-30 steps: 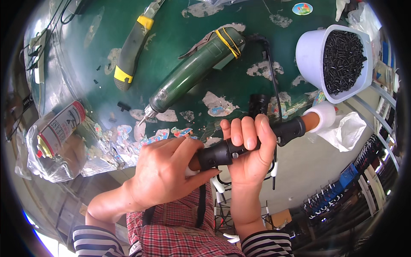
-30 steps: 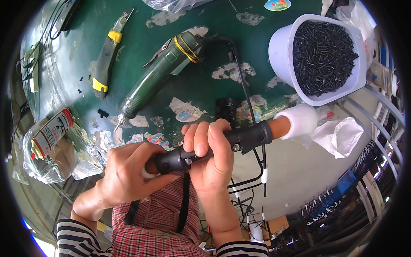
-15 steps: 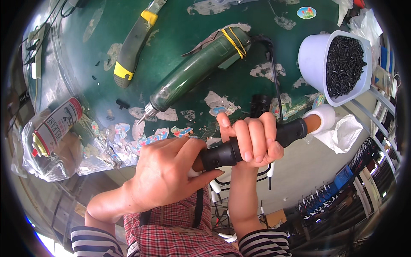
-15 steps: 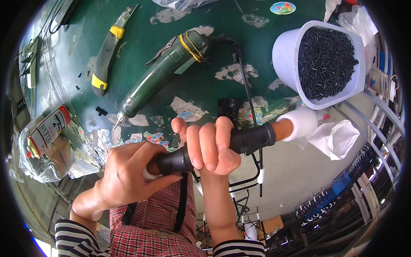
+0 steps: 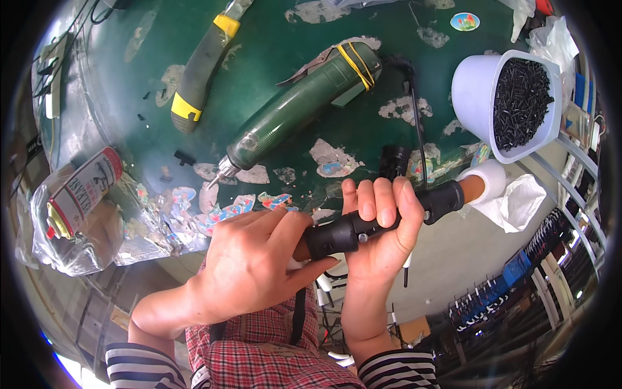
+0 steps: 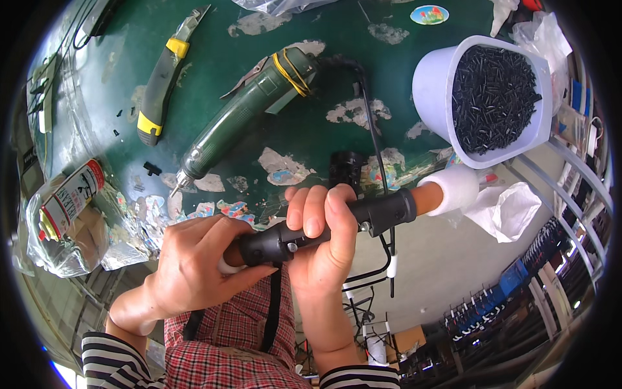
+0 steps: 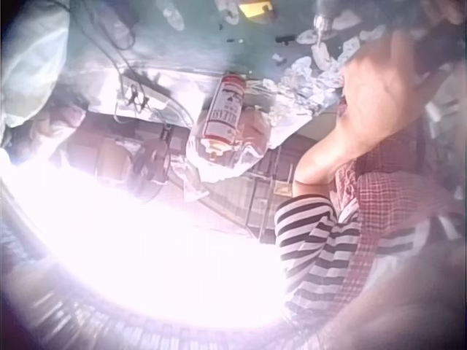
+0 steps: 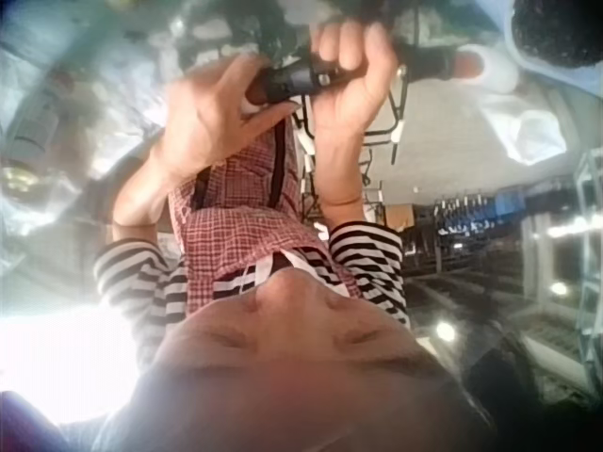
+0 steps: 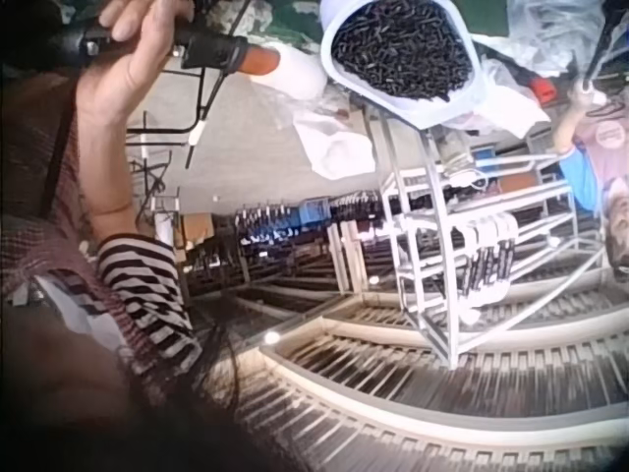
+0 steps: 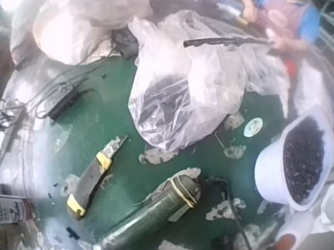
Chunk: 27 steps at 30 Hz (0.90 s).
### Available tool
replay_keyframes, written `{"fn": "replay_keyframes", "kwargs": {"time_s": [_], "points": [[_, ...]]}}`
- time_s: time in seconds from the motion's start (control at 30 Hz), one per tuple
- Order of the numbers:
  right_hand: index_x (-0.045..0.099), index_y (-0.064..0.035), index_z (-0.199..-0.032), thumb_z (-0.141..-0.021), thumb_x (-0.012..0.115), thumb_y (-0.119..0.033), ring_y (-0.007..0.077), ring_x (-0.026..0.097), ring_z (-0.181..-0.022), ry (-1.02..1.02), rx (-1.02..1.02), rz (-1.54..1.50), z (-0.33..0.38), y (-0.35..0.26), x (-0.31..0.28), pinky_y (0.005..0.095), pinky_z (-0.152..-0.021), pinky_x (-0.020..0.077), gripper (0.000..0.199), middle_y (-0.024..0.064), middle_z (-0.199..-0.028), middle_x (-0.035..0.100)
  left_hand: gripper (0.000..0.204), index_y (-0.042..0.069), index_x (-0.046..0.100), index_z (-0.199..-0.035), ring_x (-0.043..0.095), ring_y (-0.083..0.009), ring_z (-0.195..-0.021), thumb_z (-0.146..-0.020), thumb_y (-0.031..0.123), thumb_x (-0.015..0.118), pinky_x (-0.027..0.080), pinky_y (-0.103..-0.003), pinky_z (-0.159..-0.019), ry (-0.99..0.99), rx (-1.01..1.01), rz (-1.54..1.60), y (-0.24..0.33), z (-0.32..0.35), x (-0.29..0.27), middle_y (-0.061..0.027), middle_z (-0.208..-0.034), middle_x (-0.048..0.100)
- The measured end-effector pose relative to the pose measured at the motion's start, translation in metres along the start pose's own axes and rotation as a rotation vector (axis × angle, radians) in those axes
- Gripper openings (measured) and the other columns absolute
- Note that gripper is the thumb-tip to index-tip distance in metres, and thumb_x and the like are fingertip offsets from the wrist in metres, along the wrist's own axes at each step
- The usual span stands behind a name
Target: The person assembles a bicycle handlebar by attaching a black plastic clamp, tightening screws with a screwdriver, and trimming excess material with a utility knife. The person also applies lubricant from a spray can to the handlebar assembly.
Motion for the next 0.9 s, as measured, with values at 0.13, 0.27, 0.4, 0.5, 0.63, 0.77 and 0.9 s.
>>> {"fn": "replay_keyframes", "kwargs": {"time_s": [0.13,0.27,0.4,0.5,0.63,0.77,0.9], "points": [[0.043,-0.0178,-0.074,-0.095,0.056,-0.021,0.0105,0.049,-0.064,-0.251,0.012,-0.106,-0.006,0.003,-0.002,0.0408,-0.102,0.0337,0.025,-0.007,-0.059,0.048,0.043,0.002,0.063,-0.089,0.06,-0.0229,-0.053,-0.065,0.026,0.088,0.048,-0.033,-0.049,-0.015,-0.023,0.01,0.0,0.001,0.001,-0.0061,-0.065,0.059],[0.044,-0.0176,-0.079,-0.093,0.057,-0.02,0.0103,0.051,-0.063,-0.511,0.008,-0.231,-0.012,0.003,0.001,0.0421,-0.107,0.0259,0.019,-0.0079,-0.058,0.049,0.043,0.002,0.063,-0.089,0.06,-0.0228,-0.053,-0.065,0.026,0.089,0.048,-0.033,-0.05,-0.021,-0.028,0.018,0.0,0.0,0.001,-0.0061,-0.065,0.059],[0.044,-0.0175,-0.081,-0.092,0.057,-0.02,0.0099,0.052,-0.063,-0.646,-0.021,-0.258,-0.016,0.003,0.004,0.0428,-0.109,0.0231,0.018,-0.008,-0.059,0.05,0.043,0.003,0.063,-0.09,0.06,-0.023,-0.053,-0.064,0.026,0.089,0.048,-0.033,-0.05,-0.032,-0.027,0.015,0.0,0.0,0.001,-0.0061,-0.066,0.059],[0.044,-0.0177,-0.08,-0.093,0.056,-0.02,0.0101,0.051,-0.062,-0.531,-0.052,-0.187,-0.015,0.003,0.0,0.0438,-0.108,0.0265,0.018,-0.0081,-0.059,0.05,0.043,0.003,0.063,-0.09,0.06,-0.023,-0.054,-0.064,0.027,0.089,0.048,-0.033,-0.05,-0.025,-0.036,0.02,-0.001,0.0,0.001,-0.006,-0.066,0.059],[0.044,-0.0179,-0.074,-0.095,0.054,-0.021,0.0104,0.049,-0.061,-0.133,-0.01,-0.008,-0.003,-0.001,-0.004,0.0422,-0.101,0.0364,0.024,-0.0076,-0.058,0.047,0.044,0.003,0.063,-0.09,0.061,-0.0227,-0.054,-0.064,0.027,0.089,0.048,-0.033,-0.05,-0.038,-0.045,0.028,-0.002,-0.001,0.002,-0.0056,-0.066,0.059],[0.043,-0.0179,-0.068,-0.096,0.056,-0.024,0.0105,0.046,-0.061,0.091,0.026,0.071,0.002,-0.003,-0.002,0.0382,-0.092,0.0417,0.031,-0.0067,-0.058,0.045,0.043,0.004,0.063,-0.09,0.06,-0.0223,-0.054,-0.065,0.028,0.089,0.048,-0.033,-0.05,-0.033,-0.039,0.024,-0.001,-0.001,0.001,-0.005,-0.066,0.059],[0.043,-0.0179,-0.067,-0.096,0.057,-0.025,0.0107,0.046,-0.061,0.179,0.015,0.083,0.004,-0.003,-0.001,0.0369,-0.089,0.042,0.033,-0.0064,-0.059,0.045,0.043,0.004,0.063,-0.09,0.06,-0.0217,-0.053,-0.065,0.028,0.089,0.048,-0.032,-0.05,-0.024,-0.029,0.021,0.0,-0.003,0.0,-0.0045,-0.065,0.059]]}}
Point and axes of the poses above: each hand's wrist, its own z-axis away from the middle knuckle, its own x-axis out of the palm, y = z × x, the point moved 6 cm from there along -z, towards the middle knuckle
